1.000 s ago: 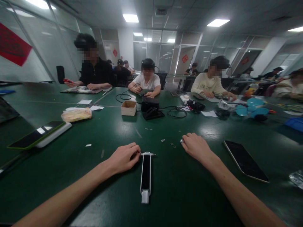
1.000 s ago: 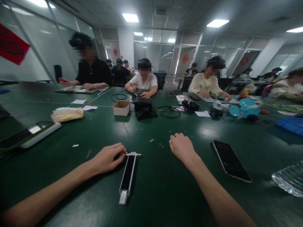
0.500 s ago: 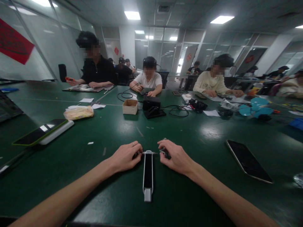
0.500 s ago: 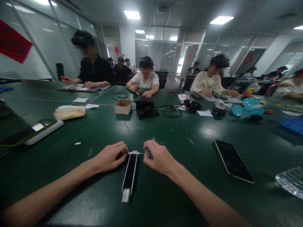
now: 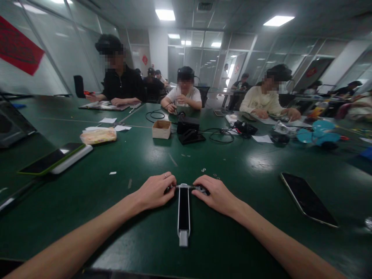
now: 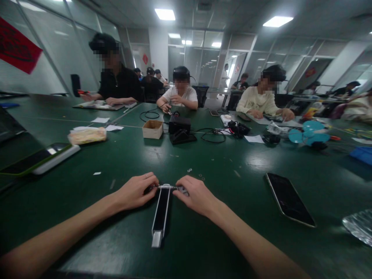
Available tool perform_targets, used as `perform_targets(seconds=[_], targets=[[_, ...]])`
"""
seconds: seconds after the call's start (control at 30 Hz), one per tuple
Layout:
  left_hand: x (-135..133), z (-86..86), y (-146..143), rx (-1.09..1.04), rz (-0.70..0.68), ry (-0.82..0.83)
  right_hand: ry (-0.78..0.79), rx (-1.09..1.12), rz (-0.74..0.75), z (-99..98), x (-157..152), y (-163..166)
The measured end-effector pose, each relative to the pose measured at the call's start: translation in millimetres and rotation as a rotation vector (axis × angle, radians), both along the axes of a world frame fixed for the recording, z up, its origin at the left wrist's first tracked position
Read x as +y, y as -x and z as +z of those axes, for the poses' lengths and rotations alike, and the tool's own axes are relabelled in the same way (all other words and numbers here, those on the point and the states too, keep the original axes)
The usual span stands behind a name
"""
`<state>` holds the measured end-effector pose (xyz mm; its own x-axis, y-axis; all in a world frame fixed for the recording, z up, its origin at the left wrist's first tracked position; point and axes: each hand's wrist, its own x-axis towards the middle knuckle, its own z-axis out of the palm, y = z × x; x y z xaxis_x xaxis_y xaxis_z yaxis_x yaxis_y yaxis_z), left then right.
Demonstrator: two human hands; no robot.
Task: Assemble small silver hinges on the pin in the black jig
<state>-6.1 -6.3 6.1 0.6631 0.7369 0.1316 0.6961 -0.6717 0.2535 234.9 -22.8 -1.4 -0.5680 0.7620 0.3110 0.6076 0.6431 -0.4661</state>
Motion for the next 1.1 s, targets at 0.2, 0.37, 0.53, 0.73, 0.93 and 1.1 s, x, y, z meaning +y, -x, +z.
perform_targets(seconds=[0.2, 0.37, 0.53, 0.73, 0.93, 1.1], targets=[[1, -0.6, 0, -0.005, -0.007, -0.011, -0.002, 0.000, 0.001, -0.7, 2, 0], [1, -1.0, 0, -0.006, -0.013, -0.009, -0.015, 0.006, 0.002, -4.3, 3, 0], [0, -3.2, 0, -0.028, -0.010, 0.001, -0.040, 0.001, -0.010, -6.3, 4, 3], [-1, -5.3, -1, -0.047, -0.003, 0.015, -0.047, -0.002, 0.002, -6.8, 4, 8], [0, -4.9, -2, -0.055, 0.009, 0.020, -0.060, -0.122, 0.068, -2.0, 3, 7], [-1, -1.3, -3, -0.045, 0.002, 0.030, -0.208, -0.255, 0.006, 10.2, 8, -13]])
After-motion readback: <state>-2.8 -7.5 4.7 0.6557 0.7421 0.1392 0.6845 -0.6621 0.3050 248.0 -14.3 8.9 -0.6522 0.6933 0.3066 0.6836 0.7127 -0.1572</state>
